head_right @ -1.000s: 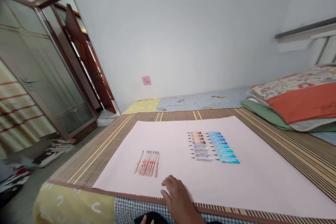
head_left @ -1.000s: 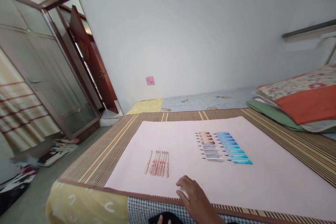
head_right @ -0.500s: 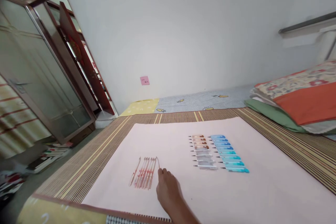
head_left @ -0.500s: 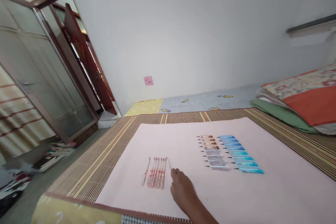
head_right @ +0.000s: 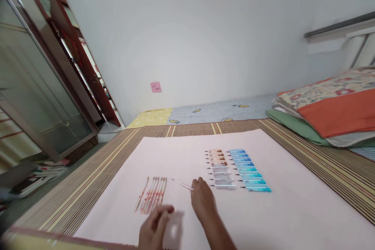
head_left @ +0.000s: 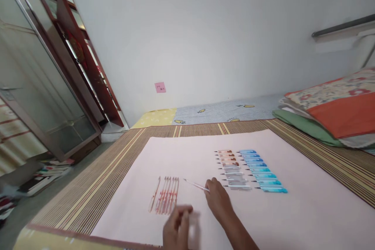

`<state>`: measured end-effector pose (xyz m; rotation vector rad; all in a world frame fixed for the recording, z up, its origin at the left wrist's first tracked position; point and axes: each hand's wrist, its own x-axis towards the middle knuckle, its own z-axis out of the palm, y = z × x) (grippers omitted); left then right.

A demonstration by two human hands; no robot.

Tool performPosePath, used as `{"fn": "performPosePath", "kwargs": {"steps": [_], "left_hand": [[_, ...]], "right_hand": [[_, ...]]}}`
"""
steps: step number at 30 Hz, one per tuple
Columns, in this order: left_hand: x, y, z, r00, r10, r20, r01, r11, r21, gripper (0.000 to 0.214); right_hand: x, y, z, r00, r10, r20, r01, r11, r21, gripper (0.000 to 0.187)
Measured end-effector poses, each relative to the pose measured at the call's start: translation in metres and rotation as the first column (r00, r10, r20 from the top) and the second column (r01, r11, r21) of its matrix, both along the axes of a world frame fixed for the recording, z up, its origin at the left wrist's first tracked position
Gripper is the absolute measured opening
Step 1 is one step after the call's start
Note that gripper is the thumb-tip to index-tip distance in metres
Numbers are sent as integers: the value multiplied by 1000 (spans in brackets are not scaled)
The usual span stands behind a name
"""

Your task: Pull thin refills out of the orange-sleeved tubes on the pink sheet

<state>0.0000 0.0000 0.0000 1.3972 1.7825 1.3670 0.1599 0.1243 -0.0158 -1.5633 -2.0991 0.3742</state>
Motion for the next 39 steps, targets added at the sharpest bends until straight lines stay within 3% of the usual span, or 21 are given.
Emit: {"fn": "performPosePath", "kwargs": {"steps": [2, 5, 7, 9, 11, 14, 16, 19, 21, 25, 31, 39], "left_hand": [[-4, 44, 28, 920, 106, 378, -138, 989, 57, 46], [-9, 93, 55, 747, 197, 636, -284, 958, 37, 47], [-9, 109, 55, 721, 271, 637, -352, 936, 1, 52], [-5, 113, 45, 736, 349, 580, -395, 917, -49, 57], [2, 112, 31, 771, 362, 525, -373, 923, -88, 63], [15, 107, 18, 807, 179, 563, -158, 984, -86, 65], [24, 104, 19, 760, 28, 650, -9, 999, -32, 61], [32, 100, 25, 672, -98, 734, 58, 995, 80, 50], [34, 96, 30, 662, -156, 734, 87, 988, 131, 43], [34, 88, 36, 746, -230, 626, 161, 973, 165, 34], [35, 84, 35, 853, -214, 475, 162, 975, 149, 26], [45, 83, 24, 847, -149, 511, 90, 986, 138, 29]], "right_hand": [[2, 1, 0, 990, -3, -142, 2, 1000, -4, 15], [5, 7, 1, 881, -18, -473, -30, 995, -93, 20], [8, 13, 1, 725, -37, -688, -92, 984, -150, 28], [11, 19, 2, 543, -86, -835, -126, 975, -182, 39], [15, 23, 3, 409, -140, -902, -126, 970, -207, 49], [21, 23, 10, 308, -158, -938, -154, 965, -214, 51], [23, 20, 17, 242, -159, -957, -202, 957, -210, 48], [22, 12, 27, 71, -200, -977, -269, 940, -212, 42], [17, 7, 31, -29, -247, -968, -318, 921, -226, 44], [3, 0, 34, -52, -298, -953, -390, 885, -256, 46], [-6, -3, 33, -71, -340, -938, -358, 886, -294, 45], [-3, 1, 25, 18, -293, -956, -335, 899, -281, 49]]}}
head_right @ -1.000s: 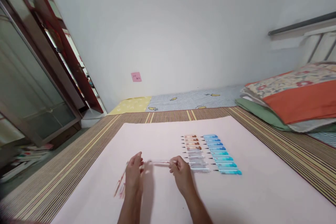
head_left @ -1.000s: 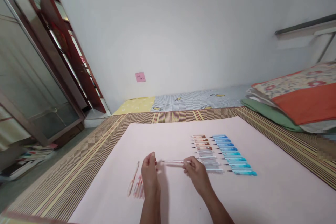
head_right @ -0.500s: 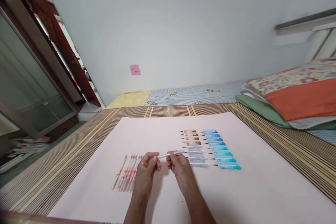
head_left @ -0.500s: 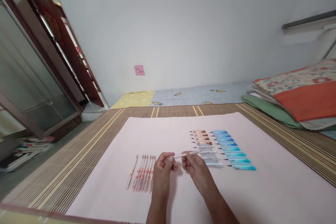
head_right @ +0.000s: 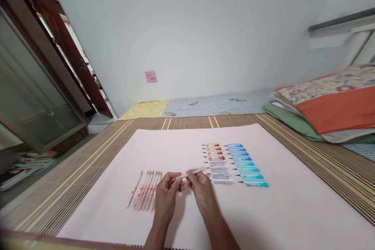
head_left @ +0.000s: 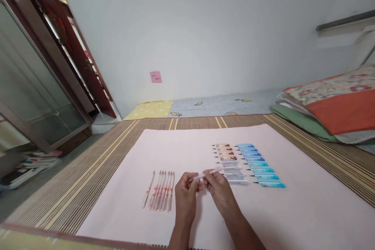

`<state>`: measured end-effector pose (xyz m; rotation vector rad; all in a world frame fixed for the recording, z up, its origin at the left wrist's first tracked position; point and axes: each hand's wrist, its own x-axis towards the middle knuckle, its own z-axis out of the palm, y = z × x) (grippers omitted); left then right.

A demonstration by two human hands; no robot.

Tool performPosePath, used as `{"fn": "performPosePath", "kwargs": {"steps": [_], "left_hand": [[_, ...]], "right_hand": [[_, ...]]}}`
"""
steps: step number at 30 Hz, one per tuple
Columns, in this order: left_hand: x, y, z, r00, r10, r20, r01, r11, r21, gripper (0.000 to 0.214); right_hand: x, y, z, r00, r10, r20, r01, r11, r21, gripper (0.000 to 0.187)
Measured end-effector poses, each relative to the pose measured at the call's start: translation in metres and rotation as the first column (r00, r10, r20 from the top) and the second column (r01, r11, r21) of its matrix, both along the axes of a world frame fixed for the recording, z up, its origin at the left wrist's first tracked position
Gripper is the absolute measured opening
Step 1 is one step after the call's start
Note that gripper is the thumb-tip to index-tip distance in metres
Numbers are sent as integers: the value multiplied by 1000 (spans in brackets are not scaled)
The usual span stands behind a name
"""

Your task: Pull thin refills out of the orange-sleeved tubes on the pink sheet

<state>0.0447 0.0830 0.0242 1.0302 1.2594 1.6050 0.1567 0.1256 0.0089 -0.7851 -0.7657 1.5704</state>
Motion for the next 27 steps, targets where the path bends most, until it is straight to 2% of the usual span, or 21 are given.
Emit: {"fn": "performPosePath", "kwargs": {"steps": [4, 7, 9, 13, 16, 18, 22, 27], "left_hand": [[2, -1, -1, 1000, 28, -13, -28, 1000, 0, 40], [-1, 2, -5, 999, 42, -2, -42, 996, -83, 59], [-4, 4, -7, 997, 17, 81, -6, 990, -141, 65], [-7, 5, -8, 953, -78, 294, 108, 990, -88, 59], [-6, 5, -9, 946, -99, 308, 111, 993, -24, 52], [-4, 6, -10, 954, -72, 291, 87, 995, -41, 44], [-1, 5, -8, 953, -42, 301, 92, 984, -155, 60], [-1, 1, 2, 900, -96, 425, 136, 988, -66, 55]], "right_hand": [[-1, -1, -1, 997, -13, 79, 8, 998, 64, 52], [-3, 0, -4, 987, -51, 155, 34, 994, 107, 54], [-3, 2, -8, 981, -73, 179, 54, 993, 109, 55], [-2, 9, -17, 971, -120, 209, 105, 991, 81, 57], [0, 9, -20, 968, -124, 216, 110, 991, 75, 57], [0, 7, -19, 971, -111, 211, 95, 992, 85, 57], [-1, 4, -15, 975, -89, 202, 69, 992, 106, 54], [-1, 5, -14, 974, -114, 197, 102, 992, 73, 54]]}}
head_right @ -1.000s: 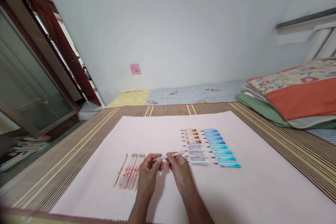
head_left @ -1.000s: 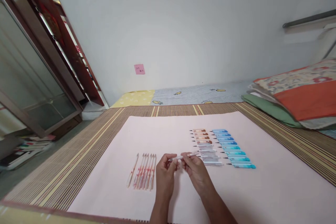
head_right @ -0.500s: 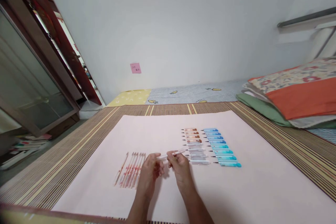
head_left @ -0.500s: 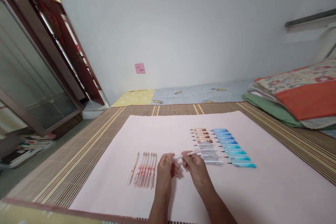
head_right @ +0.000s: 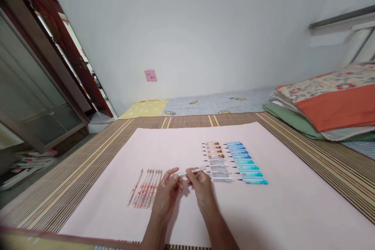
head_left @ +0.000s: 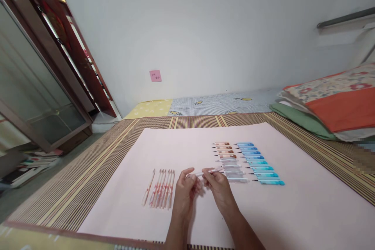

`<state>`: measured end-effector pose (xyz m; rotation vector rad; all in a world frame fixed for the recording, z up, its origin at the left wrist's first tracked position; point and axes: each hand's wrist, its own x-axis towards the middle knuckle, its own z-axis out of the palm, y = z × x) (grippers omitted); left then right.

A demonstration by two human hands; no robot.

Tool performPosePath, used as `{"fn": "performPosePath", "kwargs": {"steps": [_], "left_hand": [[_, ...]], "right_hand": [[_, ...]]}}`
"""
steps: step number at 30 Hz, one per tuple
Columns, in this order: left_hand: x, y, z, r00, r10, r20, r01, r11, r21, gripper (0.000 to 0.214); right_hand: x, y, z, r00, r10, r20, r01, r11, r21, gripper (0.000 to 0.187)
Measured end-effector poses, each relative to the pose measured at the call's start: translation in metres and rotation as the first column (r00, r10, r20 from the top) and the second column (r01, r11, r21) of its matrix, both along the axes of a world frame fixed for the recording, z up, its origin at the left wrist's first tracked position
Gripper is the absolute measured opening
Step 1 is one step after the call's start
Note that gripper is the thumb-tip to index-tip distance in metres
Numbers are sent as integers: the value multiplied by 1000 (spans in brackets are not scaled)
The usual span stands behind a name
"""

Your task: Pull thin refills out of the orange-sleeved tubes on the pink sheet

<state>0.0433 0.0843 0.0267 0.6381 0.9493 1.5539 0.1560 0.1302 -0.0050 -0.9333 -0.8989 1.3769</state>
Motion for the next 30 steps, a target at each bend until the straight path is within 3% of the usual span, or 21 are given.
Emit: {"fn": "performPosePath", "kwargs": {"steps": [4, 7, 12, 16, 20, 24, 28, 30], "left_hand": [[-1, 1, -3, 998, 29, -56, -29, 1000, 5, 48], [-1, 2, -7, 996, 21, -85, -28, 997, -78, 61], [-2, 1, -4, 997, 4, 73, -1, 999, -42, 61], [-1, 3, -6, 998, 23, 60, -22, 1000, -22, 47], [2, 2, -6, 995, 60, 82, -55, 996, -63, 54], [1, -1, 0, 980, -5, 201, 12, 999, -35, 59], [1, 1, -4, 993, 5, 118, -4, 1000, -9, 46], [2, 2, -7, 997, 42, 64, -39, 998, -46, 50]], "right_hand": [[0, -1, 1, 1000, 13, 14, -13, 1000, 9, 52], [-1, -1, 0, 1000, 25, 19, -26, 999, 26, 53], [-1, 1, -2, 1000, -15, 16, 15, 1000, -4, 56], [-1, 0, -2, 1000, -6, 11, 6, 1000, 4, 55], [-3, -1, -4, 1000, 15, -3, -15, 1000, 17, 55], [-2, -1, -4, 1000, 2, -23, -1, 1000, 15, 52], [-1, -3, -1, 1000, 19, -8, -18, 999, 43, 49], [-1, -4, 0, 999, 35, 9, -35, 998, 52, 49]]}}
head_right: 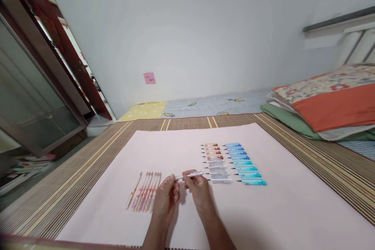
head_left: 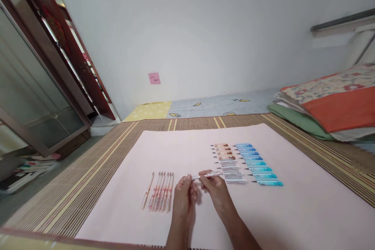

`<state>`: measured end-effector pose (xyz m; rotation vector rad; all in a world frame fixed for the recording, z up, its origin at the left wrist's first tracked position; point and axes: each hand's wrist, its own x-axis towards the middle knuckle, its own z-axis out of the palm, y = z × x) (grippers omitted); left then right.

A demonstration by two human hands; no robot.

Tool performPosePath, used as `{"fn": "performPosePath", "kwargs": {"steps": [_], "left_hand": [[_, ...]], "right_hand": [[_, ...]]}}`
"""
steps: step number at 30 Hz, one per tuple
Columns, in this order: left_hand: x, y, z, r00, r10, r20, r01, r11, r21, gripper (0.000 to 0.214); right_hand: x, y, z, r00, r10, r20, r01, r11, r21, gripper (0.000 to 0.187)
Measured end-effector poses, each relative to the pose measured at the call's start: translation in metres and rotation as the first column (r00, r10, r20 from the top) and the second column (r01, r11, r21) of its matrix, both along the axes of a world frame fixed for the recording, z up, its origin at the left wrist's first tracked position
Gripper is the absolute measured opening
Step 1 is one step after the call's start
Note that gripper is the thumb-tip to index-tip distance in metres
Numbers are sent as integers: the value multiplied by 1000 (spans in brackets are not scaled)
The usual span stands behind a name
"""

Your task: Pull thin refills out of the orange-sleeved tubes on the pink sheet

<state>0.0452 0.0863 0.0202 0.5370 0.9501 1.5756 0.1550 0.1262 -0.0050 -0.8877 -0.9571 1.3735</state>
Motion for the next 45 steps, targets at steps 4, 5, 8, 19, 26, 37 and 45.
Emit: {"fn": "performPosePath", "kwargs": {"steps": [4, 5, 8, 19, 26, 37, 45], "left_hand": [[2, -2, 3, 998, -44, 35, 45, 999, -26, 58], [2, -3, 5, 995, -67, 67, 68, 998, -4, 58], [2, -4, 8, 991, -83, 105, 78, 995, 55, 55], [1, 4, -7, 989, 145, -40, -147, 988, -50, 58], [-5, 6, -12, 974, 226, 12, -225, 973, -48, 56], [-8, 7, -6, 887, 264, 378, -221, 963, -154, 24], [-3, 6, 13, 813, 322, 485, -245, 945, -217, 34]], "right_hand": [[0, 0, 1, 1000, 5, -7, -5, 1000, -19, 52], [1, 0, 1, 1000, -5, -18, 4, 1000, -29, 52], [1, 1, 1, 999, -28, -35, 27, 999, -37, 52], [-2, -2, 4, 998, 12, 59, -15, 999, 46, 50], [3, -3, -3, 997, 6, -75, -8, 1000, -24, 49], [12, -5, 15, 912, -33, -408, -24, 991, -135, 39], [-10, -10, -7, 985, 160, 66, -155, 985, -79, 45]]}}
